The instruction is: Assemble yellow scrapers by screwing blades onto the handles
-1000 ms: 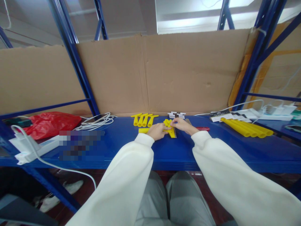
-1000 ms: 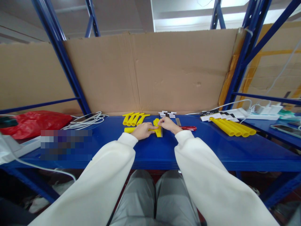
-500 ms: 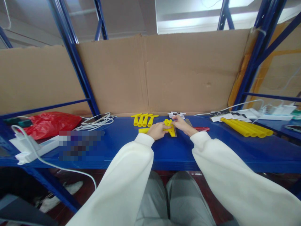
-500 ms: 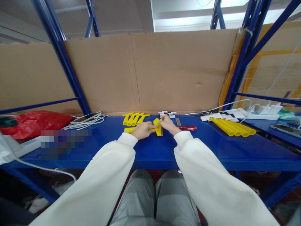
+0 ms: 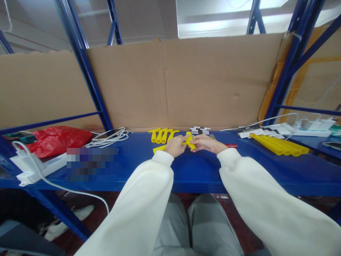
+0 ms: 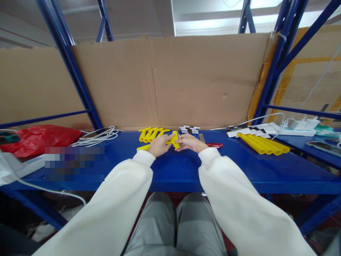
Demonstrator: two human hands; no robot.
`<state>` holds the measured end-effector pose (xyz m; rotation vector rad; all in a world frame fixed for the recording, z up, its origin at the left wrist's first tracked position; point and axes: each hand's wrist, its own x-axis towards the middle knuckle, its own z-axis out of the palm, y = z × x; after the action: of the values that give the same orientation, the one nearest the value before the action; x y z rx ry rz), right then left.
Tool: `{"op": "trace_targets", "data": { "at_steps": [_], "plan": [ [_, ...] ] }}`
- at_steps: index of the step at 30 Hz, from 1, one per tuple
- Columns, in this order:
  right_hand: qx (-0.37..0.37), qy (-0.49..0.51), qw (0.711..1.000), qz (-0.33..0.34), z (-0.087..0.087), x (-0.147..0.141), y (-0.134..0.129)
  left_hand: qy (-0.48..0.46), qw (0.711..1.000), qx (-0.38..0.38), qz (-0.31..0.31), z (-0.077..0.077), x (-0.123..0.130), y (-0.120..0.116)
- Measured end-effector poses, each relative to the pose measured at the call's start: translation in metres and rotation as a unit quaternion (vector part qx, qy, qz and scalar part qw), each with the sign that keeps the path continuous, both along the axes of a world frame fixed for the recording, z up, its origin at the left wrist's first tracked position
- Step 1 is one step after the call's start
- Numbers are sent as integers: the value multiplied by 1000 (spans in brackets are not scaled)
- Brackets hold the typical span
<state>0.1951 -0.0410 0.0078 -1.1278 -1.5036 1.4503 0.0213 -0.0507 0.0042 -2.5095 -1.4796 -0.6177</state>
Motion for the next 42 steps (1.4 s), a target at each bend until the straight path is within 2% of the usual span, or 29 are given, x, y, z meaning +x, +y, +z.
{"op": "trace_targets", "data": {
  "at_steps": [12, 17, 20, 22, 24, 26, 28, 29, 32, 34, 38, 42],
  "plan": [
    [14, 14, 1000, 14, 3, -2, -4, 28, 999, 13, 44, 5, 3, -5],
    [37, 11, 999, 19, 5, -4, -6, 4, 998, 26, 52, 5, 3, -6],
    [67, 20, 997, -14, 7, -2, -2, -33, 998, 38, 48, 6, 3, -5],
    [97, 17, 992, -77, 8, 4, 5, -72, 995, 47, 48, 6, 3, -4],
    [136, -45, 973, -183, 8, 14, 14, -123, 990, 56, 49, 7, 1, -3],
    [184, -185, 919, -296, 5, 28, 22, -179, 980, 67, 49, 7, -1, -2],
    [215, -329, 858, -332, 2, 40, 28, -232, 969, 77, 39, 7, -3, -1],
    [207, -382, 837, -334, -1, 45, 30, -261, 961, 82, 29, 7, -4, 0],
    [166, -461, 817, -304, -7, 51, 34, -371, 924, 94, -3, 10, -6, 5],
    [166, -478, 814, -285, -9, 50, 36, -465, 880, 92, -13, 14, -7, 9],
    [175, -503, 801, -275, -11, 47, 37, -651, 757, 55, -3, 26, -12, 12],
    [166, -522, 789, -278, -11, 48, 38, -759, 650, -29, -31, 35, -16, 6]
  ]
}}
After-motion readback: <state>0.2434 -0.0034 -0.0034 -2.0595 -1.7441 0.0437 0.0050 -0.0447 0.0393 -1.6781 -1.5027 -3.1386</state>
